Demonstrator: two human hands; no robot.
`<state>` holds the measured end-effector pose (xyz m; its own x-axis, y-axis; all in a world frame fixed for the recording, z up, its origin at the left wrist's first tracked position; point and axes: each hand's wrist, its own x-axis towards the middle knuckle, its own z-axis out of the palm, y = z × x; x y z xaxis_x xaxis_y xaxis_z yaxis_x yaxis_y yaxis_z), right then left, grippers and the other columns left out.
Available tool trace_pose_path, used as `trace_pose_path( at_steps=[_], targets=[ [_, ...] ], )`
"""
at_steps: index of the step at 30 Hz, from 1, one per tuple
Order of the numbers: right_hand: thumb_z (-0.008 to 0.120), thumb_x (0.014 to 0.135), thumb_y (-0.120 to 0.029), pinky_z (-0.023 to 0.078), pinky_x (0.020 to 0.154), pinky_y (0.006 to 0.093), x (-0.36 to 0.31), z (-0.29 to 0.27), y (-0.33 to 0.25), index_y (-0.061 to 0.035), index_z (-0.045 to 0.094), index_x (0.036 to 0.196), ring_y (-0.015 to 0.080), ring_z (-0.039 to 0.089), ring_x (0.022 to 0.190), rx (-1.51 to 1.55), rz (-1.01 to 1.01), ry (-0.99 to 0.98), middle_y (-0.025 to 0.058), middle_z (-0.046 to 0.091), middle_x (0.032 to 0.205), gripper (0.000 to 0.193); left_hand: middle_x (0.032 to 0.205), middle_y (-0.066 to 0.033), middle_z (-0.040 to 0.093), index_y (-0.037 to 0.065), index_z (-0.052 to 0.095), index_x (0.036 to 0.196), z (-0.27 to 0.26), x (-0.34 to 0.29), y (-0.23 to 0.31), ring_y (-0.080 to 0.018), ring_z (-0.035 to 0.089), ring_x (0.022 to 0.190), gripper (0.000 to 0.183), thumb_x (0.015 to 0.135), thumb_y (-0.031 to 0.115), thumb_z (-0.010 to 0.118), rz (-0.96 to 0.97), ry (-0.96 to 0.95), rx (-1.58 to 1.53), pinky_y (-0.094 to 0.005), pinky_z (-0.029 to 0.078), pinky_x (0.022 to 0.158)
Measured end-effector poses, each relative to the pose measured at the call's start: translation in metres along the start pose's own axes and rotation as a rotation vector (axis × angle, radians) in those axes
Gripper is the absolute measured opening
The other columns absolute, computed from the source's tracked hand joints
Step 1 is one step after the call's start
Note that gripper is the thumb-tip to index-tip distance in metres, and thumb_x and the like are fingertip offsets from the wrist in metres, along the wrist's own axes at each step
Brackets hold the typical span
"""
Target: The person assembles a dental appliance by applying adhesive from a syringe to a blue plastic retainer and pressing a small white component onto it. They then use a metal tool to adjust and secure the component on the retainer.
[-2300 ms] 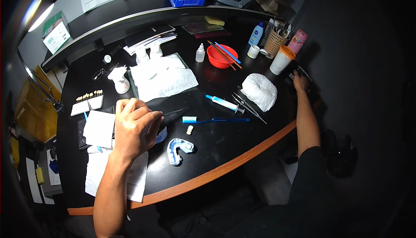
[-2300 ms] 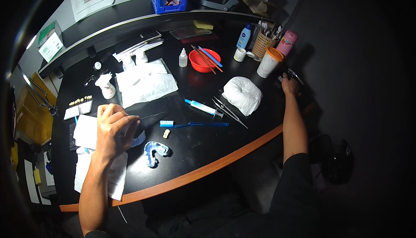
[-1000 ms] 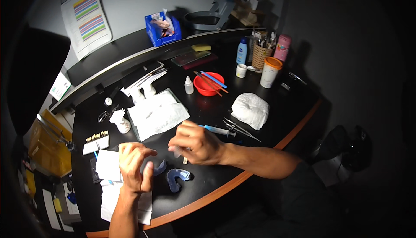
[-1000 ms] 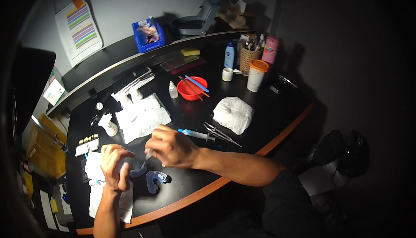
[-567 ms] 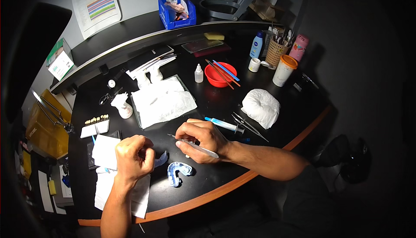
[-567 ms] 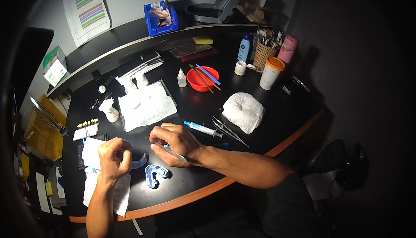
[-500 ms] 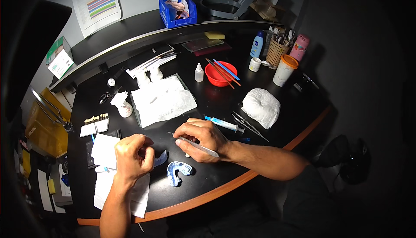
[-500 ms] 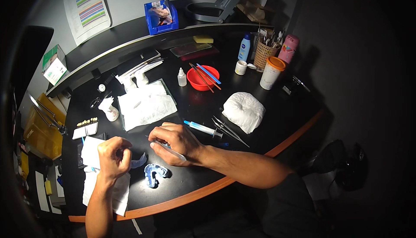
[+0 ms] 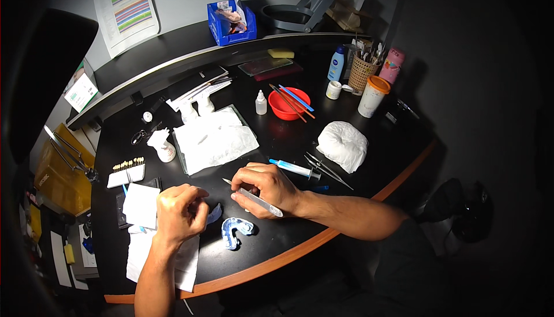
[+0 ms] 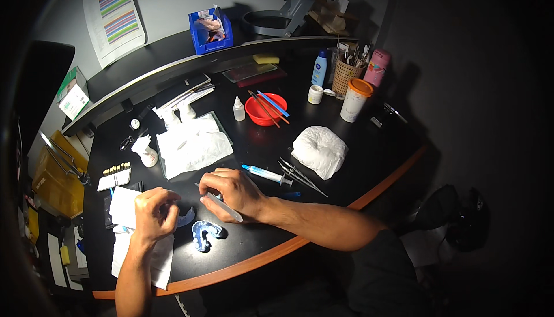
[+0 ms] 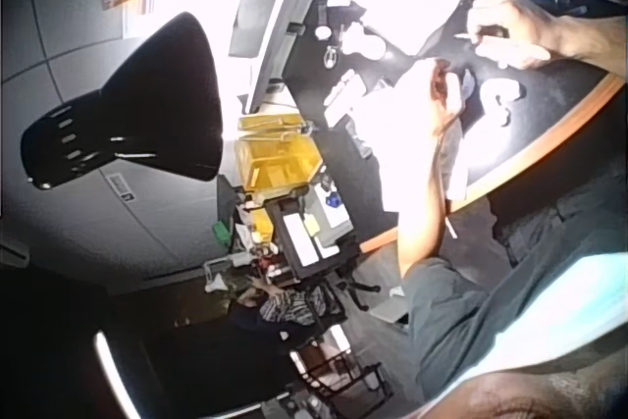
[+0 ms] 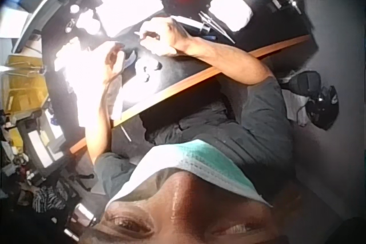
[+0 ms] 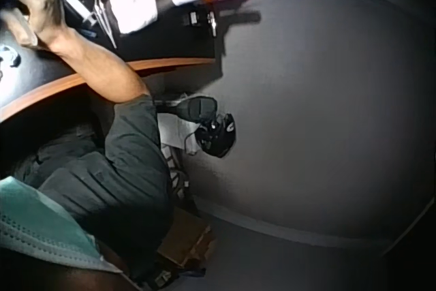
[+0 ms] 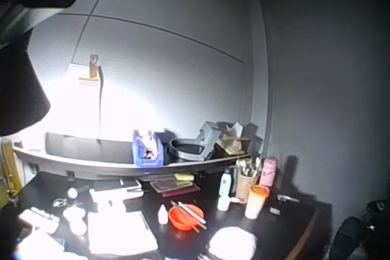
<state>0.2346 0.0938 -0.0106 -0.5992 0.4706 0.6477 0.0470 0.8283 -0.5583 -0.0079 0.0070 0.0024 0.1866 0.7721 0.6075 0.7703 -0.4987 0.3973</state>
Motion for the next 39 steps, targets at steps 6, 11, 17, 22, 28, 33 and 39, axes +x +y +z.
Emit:
trace_pose_path(
  at_steps=[6,11,17,22,28,33,39],
  targets=[
    [0.083,0.083,-0.004,0.053,0.058,0.029,-0.0003,0.0012,-0.0014,-0.0032,0.069,0.092,0.017,0.066,0.071,0.009,0.024,-0.003,0.0072,0.069,0.082,0.017,0.068,-0.0092,0.067,0.002,0.075,0.085,-0.0007,-0.0001,0.0013,-0.0205,0.064,0.056,0.014,0.074,-0.002,0.068,0.019,-0.023,0.006,-0.032,0.051,0.056],
    [0.082,0.082,-0.002,0.053,0.059,0.0299,-0.0001,0.0019,-0.0018,-0.0028,0.068,0.092,0.0175,0.066,0.072,0.0,0.012,-0.027,0.0076,0.07,0.082,0.017,0.065,-0.0064,0.065,0.004,0.075,0.085,0.0005,0.002,0.0027,-0.0204,0.063,0.055,0.013,0.074,0.0,0.071,0.027,0.013,0.007,-0.0329,0.05,0.056],
    [0.083,0.082,-0.002,0.053,0.059,0.0298,-0.0002,0.0029,0.0,-0.0025,0.068,0.091,0.0179,0.065,0.072,0.013,-0.009,-0.016,0.0081,0.07,0.082,0.018,0.061,-0.0024,0.062,0.008,0.074,0.082,0.0011,0.004,0.0058,-0.0188,0.061,0.052,0.011,0.073,0.001,0.076,0.064,0.015,0.015,-0.0322,0.047,0.055],
    [0.083,0.082,-0.002,0.053,0.059,0.03,0.0003,0.0017,-0.0015,-0.0025,0.068,0.092,0.018,0.065,0.071,-0.001,-0.024,-0.038,0.008,0.07,0.083,0.018,0.06,-0.0025,0.061,0.008,0.07,0.076,0.0021,0.0032,0.0042,-0.0197,0.058,0.05,0.011,0.075,0.003,0.079,0.043,0.024,0.023,-0.0336,0.045,0.054],
    [0.083,0.082,-0.003,0.053,0.058,0.0297,0.0002,0.0012,-0.0004,-0.0024,0.069,0.091,0.0177,0.066,0.072,-0.003,-0.025,-0.037,0.008,0.071,0.083,0.017,0.06,-0.0055,0.06,0.007,0.063,0.071,0.0005,0.0021,-0.0025,-0.0247,0.057,0.051,0.014,0.077,0.003,0.075,0.062,-0.01,0.051,-0.0362,0.045,0.055],
    [0.079,0.08,-0.005,0.053,0.065,0.0387,0.0024,0.0021,-0.0071,-0.0034,0.065,0.09,0.0295,0.069,0.076,0.024,0.016,-0.046,0.0117,0.069,0.082,0.018,0.062,-0.0061,0.061,0.007,0.064,0.072,-0.0064,0.0027,0.0016,-0.0256,0.061,0.055,0.005,0.069,0.005,0.066,0.043,-0.03,0.037,-0.0378,0.047,0.058],
    [0.08,0.083,-0.006,0.052,0.061,0.0361,0.0011,-0.001,-0.0057,-0.0031,0.067,0.09,0.0245,0.067,0.073,0.008,0.039,-0.07,0.011,0.069,0.08,0.015,0.059,-0.0008,0.059,0.01,0.064,0.072,-0.0025,0.0038,0.0036,-0.0212,0.058,0.052,0.008,0.071,0.009,0.071,0.034,-0.047,0.075,-0.0361,0.041,0.064]
  ],
)
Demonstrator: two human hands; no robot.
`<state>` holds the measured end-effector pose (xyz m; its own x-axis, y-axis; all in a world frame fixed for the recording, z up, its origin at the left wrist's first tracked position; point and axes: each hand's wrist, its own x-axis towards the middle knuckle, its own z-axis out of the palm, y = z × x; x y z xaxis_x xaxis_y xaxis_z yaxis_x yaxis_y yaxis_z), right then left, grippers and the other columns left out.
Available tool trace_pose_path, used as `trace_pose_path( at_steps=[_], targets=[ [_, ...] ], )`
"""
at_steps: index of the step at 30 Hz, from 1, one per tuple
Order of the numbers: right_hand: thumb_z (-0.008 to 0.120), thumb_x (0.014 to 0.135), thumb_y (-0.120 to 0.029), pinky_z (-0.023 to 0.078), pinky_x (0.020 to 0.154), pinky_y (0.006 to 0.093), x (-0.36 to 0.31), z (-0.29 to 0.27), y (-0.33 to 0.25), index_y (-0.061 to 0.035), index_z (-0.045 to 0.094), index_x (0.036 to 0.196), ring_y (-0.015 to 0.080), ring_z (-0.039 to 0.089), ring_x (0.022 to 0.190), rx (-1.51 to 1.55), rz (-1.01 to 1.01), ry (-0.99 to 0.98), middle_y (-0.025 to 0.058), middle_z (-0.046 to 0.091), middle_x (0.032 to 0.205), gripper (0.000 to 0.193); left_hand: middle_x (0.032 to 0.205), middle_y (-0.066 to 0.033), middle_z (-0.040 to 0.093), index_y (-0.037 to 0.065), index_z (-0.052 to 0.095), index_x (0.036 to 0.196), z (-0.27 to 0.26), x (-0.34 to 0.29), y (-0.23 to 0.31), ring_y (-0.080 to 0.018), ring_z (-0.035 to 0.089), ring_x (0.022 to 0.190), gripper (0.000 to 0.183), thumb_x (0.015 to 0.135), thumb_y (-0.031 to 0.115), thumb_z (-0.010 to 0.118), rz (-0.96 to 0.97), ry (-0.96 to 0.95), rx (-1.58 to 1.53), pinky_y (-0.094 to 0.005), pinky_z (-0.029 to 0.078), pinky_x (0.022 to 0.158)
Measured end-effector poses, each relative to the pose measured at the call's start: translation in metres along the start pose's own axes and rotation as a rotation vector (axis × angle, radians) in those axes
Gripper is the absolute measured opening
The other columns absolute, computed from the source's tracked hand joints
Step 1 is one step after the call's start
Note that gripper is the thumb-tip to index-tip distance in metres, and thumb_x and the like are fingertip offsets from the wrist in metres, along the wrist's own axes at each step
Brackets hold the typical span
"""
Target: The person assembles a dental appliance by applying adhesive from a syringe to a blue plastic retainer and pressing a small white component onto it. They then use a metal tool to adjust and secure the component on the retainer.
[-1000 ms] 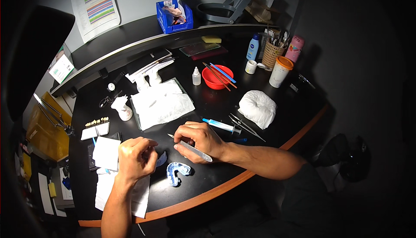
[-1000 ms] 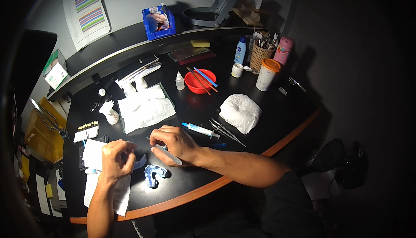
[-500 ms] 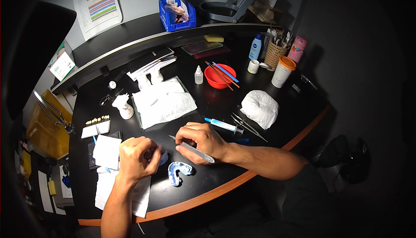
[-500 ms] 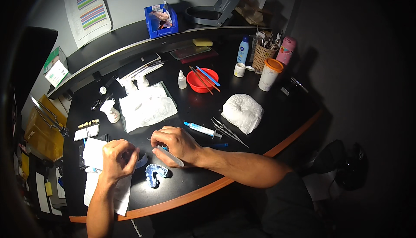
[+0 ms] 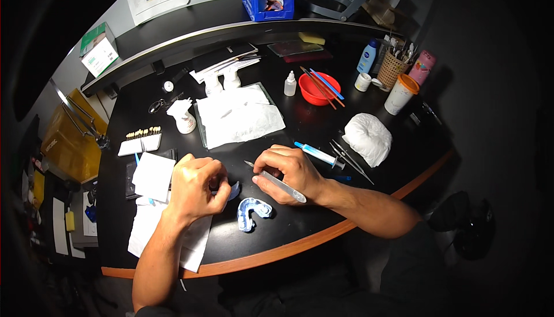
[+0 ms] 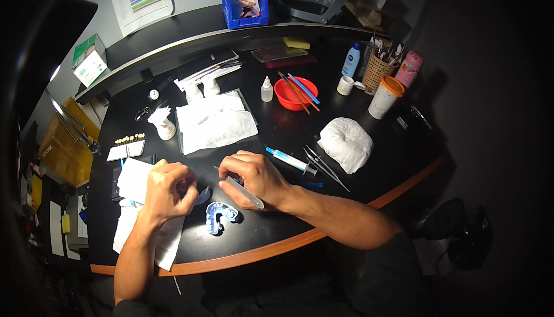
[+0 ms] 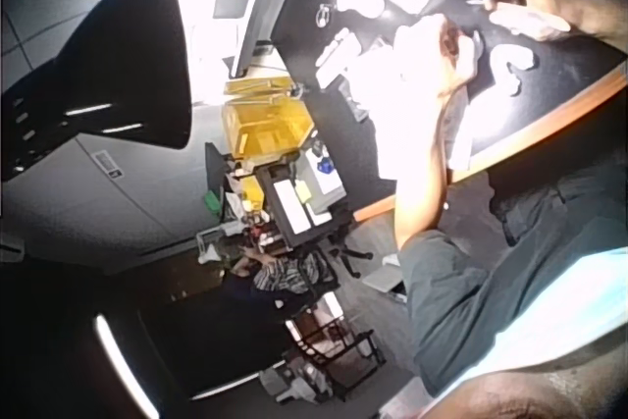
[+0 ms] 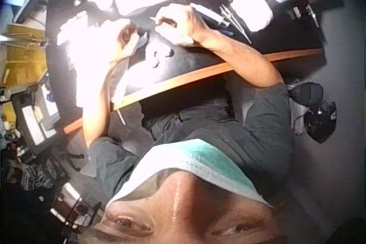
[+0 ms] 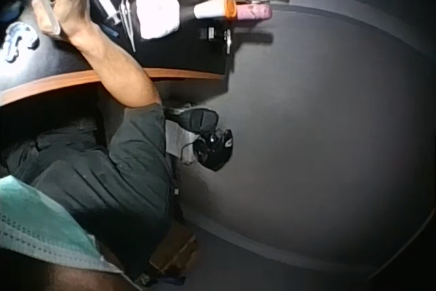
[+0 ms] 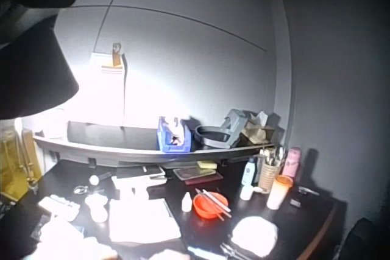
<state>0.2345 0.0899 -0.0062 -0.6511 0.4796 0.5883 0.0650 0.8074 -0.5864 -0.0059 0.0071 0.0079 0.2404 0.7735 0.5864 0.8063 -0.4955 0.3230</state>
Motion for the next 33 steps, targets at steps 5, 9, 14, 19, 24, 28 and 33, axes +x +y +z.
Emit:
trace_pose_path(
  at_steps=[5,9,14,19,24,28,33],
  targets=[
    [0.08,0.084,-0.007,0.053,0.061,0.0361,0.001,0.002,-0.001,-0.0026,0.067,0.09,0.0248,0.067,0.074,0.026,0.018,-0.021,0.0112,0.07,0.082,0.015,0.061,0.0007,0.059,0.01,0.067,0.075,-0.003,-0.002,0.001,-0.0185,0.056,0.055,0.011,0.075,0.01,0.078,0.012,-0.012,0.008,-0.0356,0.038,0.066],
    [0.082,0.085,-0.005,0.053,0.06,0.0303,0.004,0.001,-0.002,-0.0016,0.072,0.093,0.0194,0.068,0.075,0.039,-0.102,-0.017,0.0096,0.071,0.083,0.013,0.086,-0.0003,0.067,0.011,0.077,0.092,0.0,0.006,0.013,-0.0199,0.063,0.085,0.02,0.075,0.013,0.086,0.078,0.026,0.054,-0.038,0.041,0.081],
    [0.08,0.087,-0.006,0.053,0.065,0.0356,0.006,0.011,-0.005,-0.0003,0.071,0.094,0.0237,0.069,0.079,0.09,-0.175,-0.024,0.0115,0.071,0.083,0.012,0.107,0.0,0.071,0.014,0.08,0.1,0.006,0.004,0.015,-0.0228,0.064,0.108,0.031,0.071,0.011,0.089,0.176,0.055,0.056,-0.0434,0.04,0.096],
    [0.077,0.088,-0.006,0.051,0.062,0.0343,0.002,0.01,-0.013,-0.0018,0.065,0.092,0.0219,0.066,0.073,0.103,-0.03,-0.031,0.0104,0.067,0.078,0.013,0.1,0.0052,0.073,0.016,0.08,0.093,0.005,0.002,0.013,-0.0194,0.065,0.105,0.023,0.072,0.01,0.089,0.211,0.08,0.033,-0.0436,0.038,0.096],
    [0.086,0.086,-0.014,0.052,0.06,0.0342,0.003,0.005,-0.009,-0.0027,0.065,0.09,0.0222,0.066,0.069,0.117,-0.147,-0.093,0.0088,0.066,0.076,0.024,0.089,0.0067,0.072,0.016,0.08,0.088,0.004,0.0,0.011,-0.0179,0.066,0.1,0.019,0.072,0.011,0.09,0.202,0.047,0.012,-0.043,0.037,0.095],
    [0.09,0.08,-0.014,0.055,0.063,0.0342,0.004,-0.014,-0.001,-0.0035,0.071,0.094,0.023,0.069,0.073,0.138,-0.145,-0.207,0.0084,0.071,0.081,0.026,0.084,0.0048,0.066,0.016,0.077,0.086,0.0,0.002,0.004,-0.0172,0.064,0.094,0.018,0.073,0.012,0.089,0.238,-0.01,0.009,-0.0437,0.039,0.094],
    [0.083,0.077,-0.003,0.055,0.065,0.0355,0.014,-0.036,0.005,-0.0028,0.074,0.088,0.0249,0.07,0.074,-0.096,-0.191,-0.144,0.0089,0.072,0.081,0.014,0.08,0.0025,0.062,0.014,0.076,0.084,-0.004,0.005,0.005,-0.0184,0.063,0.091,0.015,0.076,0.013,0.088,0.239,0.034,0.051,-0.0426,0.039,0.093]
  ],
)
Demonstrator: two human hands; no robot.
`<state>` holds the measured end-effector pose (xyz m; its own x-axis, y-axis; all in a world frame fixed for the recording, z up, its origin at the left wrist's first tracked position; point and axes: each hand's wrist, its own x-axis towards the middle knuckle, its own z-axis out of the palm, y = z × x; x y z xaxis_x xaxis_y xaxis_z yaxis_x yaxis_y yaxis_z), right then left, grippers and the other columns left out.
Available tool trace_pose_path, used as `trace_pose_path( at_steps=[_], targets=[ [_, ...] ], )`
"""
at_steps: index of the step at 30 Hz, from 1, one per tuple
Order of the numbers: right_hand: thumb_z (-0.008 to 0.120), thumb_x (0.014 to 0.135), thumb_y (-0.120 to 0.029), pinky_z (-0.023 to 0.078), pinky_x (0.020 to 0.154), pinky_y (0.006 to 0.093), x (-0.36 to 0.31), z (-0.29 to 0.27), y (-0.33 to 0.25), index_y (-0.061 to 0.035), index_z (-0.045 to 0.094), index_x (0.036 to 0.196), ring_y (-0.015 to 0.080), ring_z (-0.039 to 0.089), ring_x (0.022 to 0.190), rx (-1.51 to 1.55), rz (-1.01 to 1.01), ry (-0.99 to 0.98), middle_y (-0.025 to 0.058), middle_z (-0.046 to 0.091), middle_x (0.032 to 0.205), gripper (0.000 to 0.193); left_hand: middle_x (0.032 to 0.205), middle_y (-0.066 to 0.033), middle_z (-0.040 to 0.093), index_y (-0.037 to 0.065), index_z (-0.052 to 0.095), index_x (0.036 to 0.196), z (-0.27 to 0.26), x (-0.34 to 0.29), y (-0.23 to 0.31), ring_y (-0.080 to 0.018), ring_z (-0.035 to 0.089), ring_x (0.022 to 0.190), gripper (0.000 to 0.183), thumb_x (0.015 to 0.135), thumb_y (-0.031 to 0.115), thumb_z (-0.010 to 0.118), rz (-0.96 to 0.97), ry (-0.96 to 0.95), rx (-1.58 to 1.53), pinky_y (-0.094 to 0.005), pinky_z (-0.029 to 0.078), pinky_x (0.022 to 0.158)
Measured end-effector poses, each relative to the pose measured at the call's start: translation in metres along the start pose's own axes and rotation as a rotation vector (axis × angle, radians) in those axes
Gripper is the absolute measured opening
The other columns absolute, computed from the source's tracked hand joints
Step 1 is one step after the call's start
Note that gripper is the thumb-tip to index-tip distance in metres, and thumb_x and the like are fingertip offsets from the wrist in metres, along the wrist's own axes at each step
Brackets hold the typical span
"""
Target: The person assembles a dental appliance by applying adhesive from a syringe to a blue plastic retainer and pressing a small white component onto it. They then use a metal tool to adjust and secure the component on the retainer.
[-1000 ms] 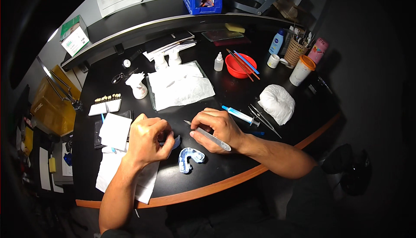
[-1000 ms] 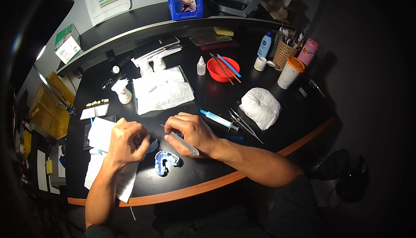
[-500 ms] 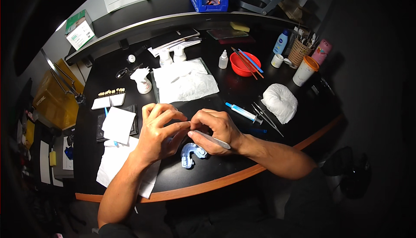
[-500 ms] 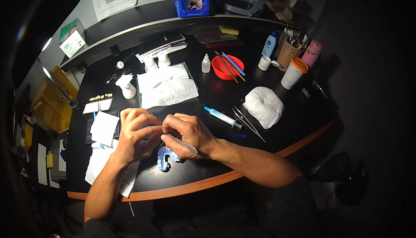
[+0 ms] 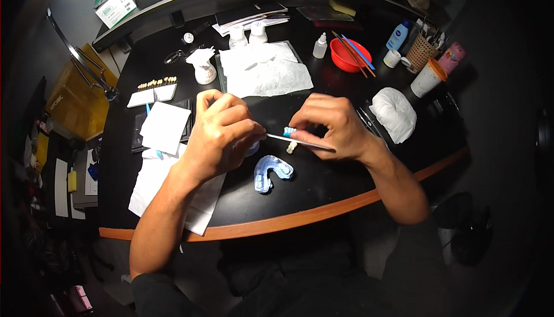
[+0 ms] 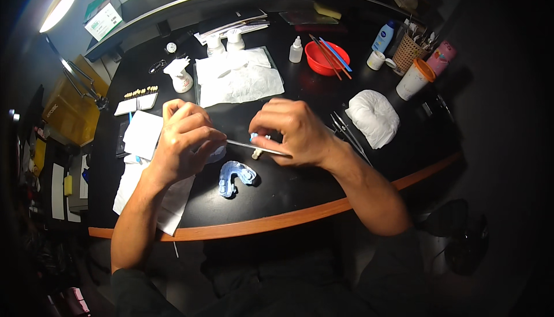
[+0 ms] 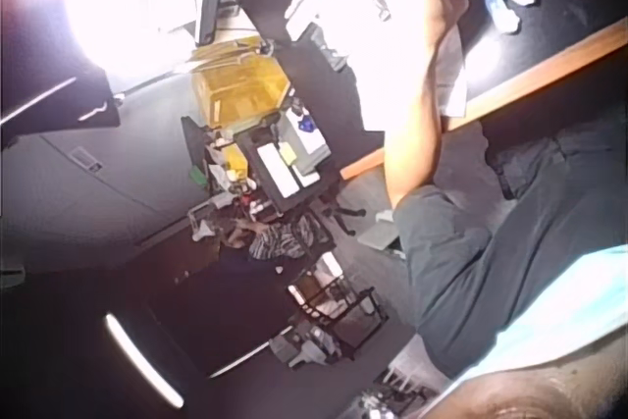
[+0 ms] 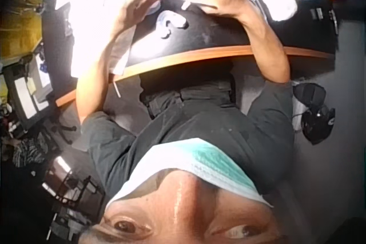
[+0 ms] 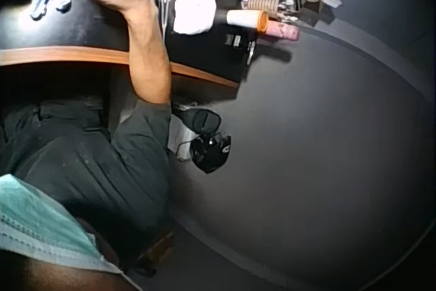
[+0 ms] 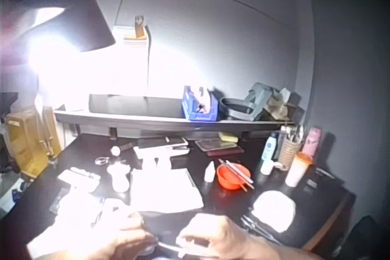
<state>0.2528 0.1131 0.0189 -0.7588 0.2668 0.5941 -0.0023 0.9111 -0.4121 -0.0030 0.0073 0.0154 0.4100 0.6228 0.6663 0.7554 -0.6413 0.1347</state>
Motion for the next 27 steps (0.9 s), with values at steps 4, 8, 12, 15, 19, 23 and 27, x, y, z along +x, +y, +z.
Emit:
trace_pose_path(
  at_steps=[4,8,12,15,19,23,27],
  targets=[
    [0.082,0.078,-0.002,0.053,0.062,0.0338,0.001,-0.012,0.001,-0.0032,0.075,0.085,0.0215,0.071,0.073,-0.067,0.099,0.106,0.0086,0.073,0.08,0.01,0.08,0.0018,0.06,0.014,0.076,0.084,0.002,-0.002,-0.001,-0.0185,0.063,0.089,0.017,0.073,0.01,0.089,-0.003,0.012,0.024,-0.042,0.039,0.095],
    [0.087,0.079,-0.002,0.051,0.061,0.0262,-0.001,-0.02,-0.004,-0.0061,0.08,0.105,0.0133,0.073,0.074,0.028,0.198,-0.017,0.006,0.077,0.085,0.028,0.081,0.0016,0.061,0.014,0.077,0.086,0.0,-0.002,-0.002,-0.0185,0.063,0.088,0.02,0.074,0.007,0.09,-0.022,0.001,0.006,-0.0407,0.039,0.095],
    [0.089,0.079,0.0,0.061,0.072,0.0266,0.0,0.0,-0.012,-0.0081,0.077,0.129,0.014,0.077,0.085,0.321,0.182,-0.044,0.0092,0.08,0.095,0.052,0.081,0.0016,0.063,0.014,0.078,0.087,0.001,-0.005,-0.001,-0.0174,0.064,0.088,0.018,0.075,0.007,0.09,-0.088,0.036,-0.097,-0.0402,0.039,0.095],
    [0.089,0.083,-0.002,0.064,0.078,0.0296,-0.003,0.016,-0.015,-0.0049,0.073,0.136,0.0163,0.079,0.089,0.424,0.216,-0.004,0.0117,0.081,0.101,0.055,0.081,0.0018,0.064,0.013,0.079,0.089,0.001,-0.008,0.0,-0.017,0.064,0.088,0.018,0.075,0.008,0.091,-0.077,0.031,-0.092,-0.0397,0.039,0.096],
    [0.087,0.088,-0.005,0.063,0.073,0.03,-0.002,0.016,-0.008,-0.0022,0.081,0.116,0.0181,0.079,0.088,0.284,0.048,-0.002,0.0127,0.081,0.095,0.029,0.082,0.0028,0.065,0.013,0.08,0.089,0.006,-0.006,0.002,-0.0166,0.065,0.092,0.017,0.076,0.008,0.09,-0.055,0.023,-0.089,-0.0393,0.039,0.096],
    [0.084,0.09,-0.004,0.061,0.068,0.027,-0.003,0.016,-0.01,-0.0001,0.081,0.101,0.0159,0.077,0.077,0.262,0.187,0.106,0.0121,0.079,0.086,0.012,0.096,-0.0018,0.069,0.013,0.077,0.113,0.006,0.001,0.011,-0.0204,0.065,0.099,0.035,0.08,0.014,0.088,-0.071,0.08,-0.075,-0.0409,0.039,0.097],
    [0.068,0.101,-0.009,0.057,0.065,0.0261,-0.005,0.013,-0.01,0.0024,0.071,0.099,0.0119,0.07,0.074,0.41,0.476,0.391,0.0077,0.073,0.084,0.012,0.101,-0.0055,0.067,0.01,0.071,0.117,0.003,-0.001,0.005,-0.0243,0.066,0.094,0.038,0.08,0.011,0.081,-0.213,0.137,-0.023,-0.0395,0.043,0.083]
  ],
)
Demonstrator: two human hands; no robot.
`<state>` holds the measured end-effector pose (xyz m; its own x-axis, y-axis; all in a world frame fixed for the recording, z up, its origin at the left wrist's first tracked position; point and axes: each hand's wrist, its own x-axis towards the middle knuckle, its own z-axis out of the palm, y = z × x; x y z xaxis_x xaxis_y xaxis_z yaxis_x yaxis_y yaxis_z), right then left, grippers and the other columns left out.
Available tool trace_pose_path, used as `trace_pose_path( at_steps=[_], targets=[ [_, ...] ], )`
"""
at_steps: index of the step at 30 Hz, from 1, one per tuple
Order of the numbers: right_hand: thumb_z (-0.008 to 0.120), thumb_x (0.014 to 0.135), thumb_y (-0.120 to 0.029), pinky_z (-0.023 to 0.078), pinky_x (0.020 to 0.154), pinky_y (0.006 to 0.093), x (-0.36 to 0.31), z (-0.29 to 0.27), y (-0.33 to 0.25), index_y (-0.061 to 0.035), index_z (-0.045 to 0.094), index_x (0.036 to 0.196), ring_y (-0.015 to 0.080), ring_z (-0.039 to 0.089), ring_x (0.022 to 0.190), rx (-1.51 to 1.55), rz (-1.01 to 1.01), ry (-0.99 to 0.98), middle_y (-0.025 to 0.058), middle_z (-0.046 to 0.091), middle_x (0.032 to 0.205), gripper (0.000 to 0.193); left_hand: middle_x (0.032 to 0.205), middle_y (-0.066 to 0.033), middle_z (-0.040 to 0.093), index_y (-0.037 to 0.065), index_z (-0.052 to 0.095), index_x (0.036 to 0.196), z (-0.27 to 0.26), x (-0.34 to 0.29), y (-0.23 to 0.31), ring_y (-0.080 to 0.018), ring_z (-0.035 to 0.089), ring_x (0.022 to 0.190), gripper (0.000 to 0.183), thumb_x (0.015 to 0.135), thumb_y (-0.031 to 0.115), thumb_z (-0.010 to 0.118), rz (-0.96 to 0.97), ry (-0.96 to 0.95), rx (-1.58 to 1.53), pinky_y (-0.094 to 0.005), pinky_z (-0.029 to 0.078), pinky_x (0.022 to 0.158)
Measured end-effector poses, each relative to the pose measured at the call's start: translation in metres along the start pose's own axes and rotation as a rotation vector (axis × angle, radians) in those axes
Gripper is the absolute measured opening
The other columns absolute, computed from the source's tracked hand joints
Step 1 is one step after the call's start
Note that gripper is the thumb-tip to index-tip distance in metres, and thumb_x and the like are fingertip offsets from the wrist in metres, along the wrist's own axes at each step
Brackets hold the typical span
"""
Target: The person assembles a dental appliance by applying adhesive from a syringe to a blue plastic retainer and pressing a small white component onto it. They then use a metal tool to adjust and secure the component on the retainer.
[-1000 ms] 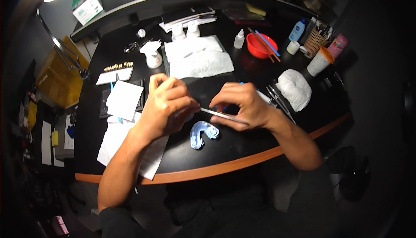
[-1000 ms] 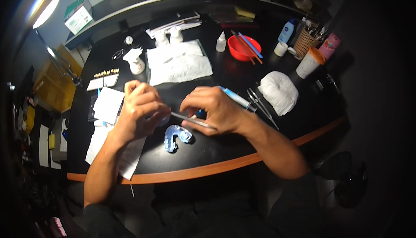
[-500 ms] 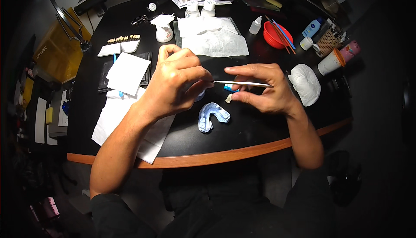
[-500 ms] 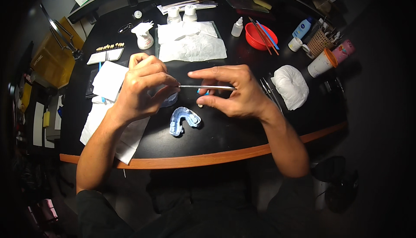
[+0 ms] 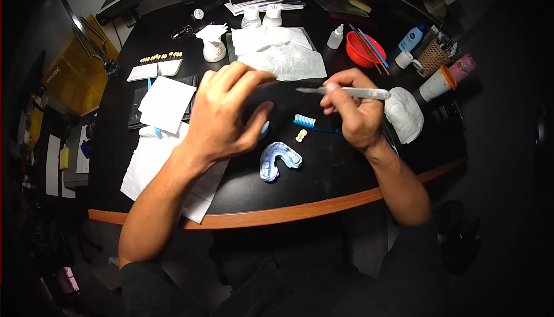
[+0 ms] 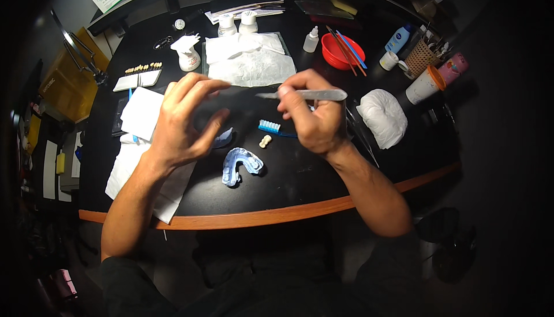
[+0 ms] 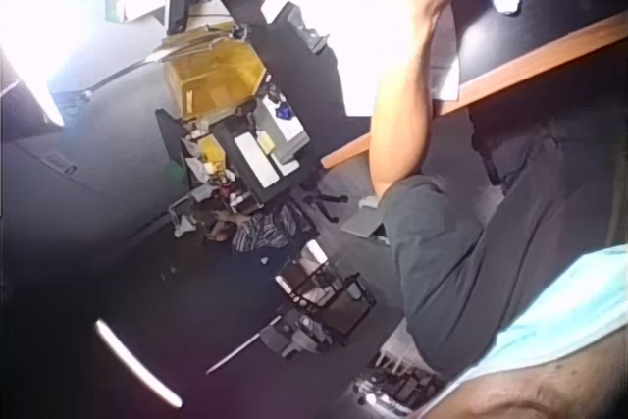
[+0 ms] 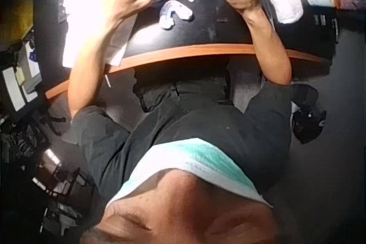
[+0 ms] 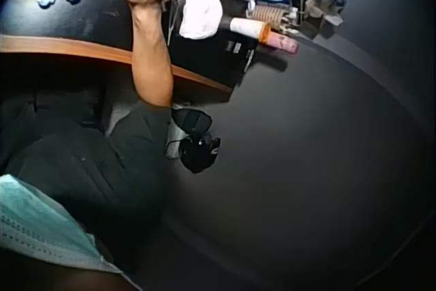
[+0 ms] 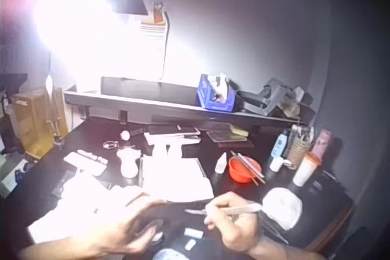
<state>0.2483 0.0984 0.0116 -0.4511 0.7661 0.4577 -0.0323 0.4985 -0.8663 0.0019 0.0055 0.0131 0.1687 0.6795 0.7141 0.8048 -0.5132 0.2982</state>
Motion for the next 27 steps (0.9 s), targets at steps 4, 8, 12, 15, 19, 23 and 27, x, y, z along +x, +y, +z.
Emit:
trace_pose_path(
  at_steps=[4,8,12,15,19,23,27],
  targets=[
    [0.053,0.106,-0.018,0.05,0.068,0.0252,0.008,-0.012,0.006,0.0022,0.07,0.113,0.0116,0.068,0.077,-0.04,0.031,0.063,0.0098,0.074,0.089,0.027,0.074,-0.0097,0.066,0.004,0.072,0.09,-0.008,-0.008,-0.014,-0.029,0.067,0.072,0.013,0.079,0.004,0.067,-0.069,-0.124,0.03,-0.0422,0.043,0.074],
    [0.049,0.113,-0.023,0.054,0.071,0.0274,0.002,-0.007,0.011,0.0016,0.072,0.12,0.0149,0.072,0.083,-0.09,0.023,-0.011,0.0117,0.077,0.095,0.034,0.078,-0.0128,0.072,-0.002,0.076,0.092,-0.001,-0.008,-0.015,-0.029,0.069,0.072,0.017,0.08,0.006,0.065,-0.078,-0.208,0.048,-0.0423,0.044,0.077],
    [0.053,0.114,-0.019,0.058,0.07,0.0323,0.001,0.004,0.007,0.0015,0.07,0.106,0.0215,0.075,0.075,-0.236,-0.091,-0.223,0.0138,0.072,0.079,0.028,0.074,-0.0122,0.072,-0.003,0.077,0.093,-0.001,-0.01,-0.015,-0.0254,0.067,0.067,0.018,0.081,0.005,0.067,-0.155,-0.244,0.077,-0.041,0.044,0.077],
    [0.063,0.107,-0.014,0.055,0.065,0.0336,0.005,-0.005,0.011,0.0007,0.066,0.094,0.0234,0.075,0.072,-0.405,-0.133,-0.364,0.0135,0.069,0.075,0.02,0.074,-0.0121,0.072,-0.002,0.076,0.09,-0.002,-0.013,-0.017,-0.0243,0.066,0.065,0.015,0.08,0.005,0.067,-0.17,-0.236,0.085,-0.0397,0.043,0.077],
    [0.077,0.088,-0.008,0.052,0.064,0.0348,0.006,-0.015,-0.003,-0.0006,0.061,0.085,0.0227,0.073,0.071,-0.559,-0.074,-0.48,0.0119,0.068,0.075,0.018,0.069,-0.0102,0.071,-0.003,0.079,0.091,0.0,-0.011,-0.015,-0.0223,0.066,0.06,0.018,0.08,0.006,0.069,-0.146,-0.251,0.099,-0.04,0.046,0.075],
    [0.078,0.079,-0.006,0.055,0.069,0.0374,0.003,-0.023,-0.006,-0.0006,0.06,0.086,0.0278,0.076,0.074,-0.592,-0.026,-0.523,0.013,0.07,0.076,0.02,0.068,-0.0088,0.071,-0.002,0.079,0.09,0.002,-0.013,-0.014,-0.0211,0.065,0.059,0.016,0.081,0.006,0.069,-0.121,-0.252,0.083,-0.0393,0.046,0.075],
    [0.077,0.077,-0.006,0.055,0.066,0.0387,0.007,-0.025,-0.01,-0.0003,0.061,0.083,0.0294,0.075,0.072,-0.665,0.023,-0.527,0.0129,0.07,0.076,0.018,0.068,-0.0086,0.071,-0.001,0.078,0.09,0.002,-0.009,-0.011,-0.0205,0.066,0.062,0.015,0.081,0.006,0.068,-0.09,-0.274,0.103,-0.0387,0.046,0.075]
  ],
)
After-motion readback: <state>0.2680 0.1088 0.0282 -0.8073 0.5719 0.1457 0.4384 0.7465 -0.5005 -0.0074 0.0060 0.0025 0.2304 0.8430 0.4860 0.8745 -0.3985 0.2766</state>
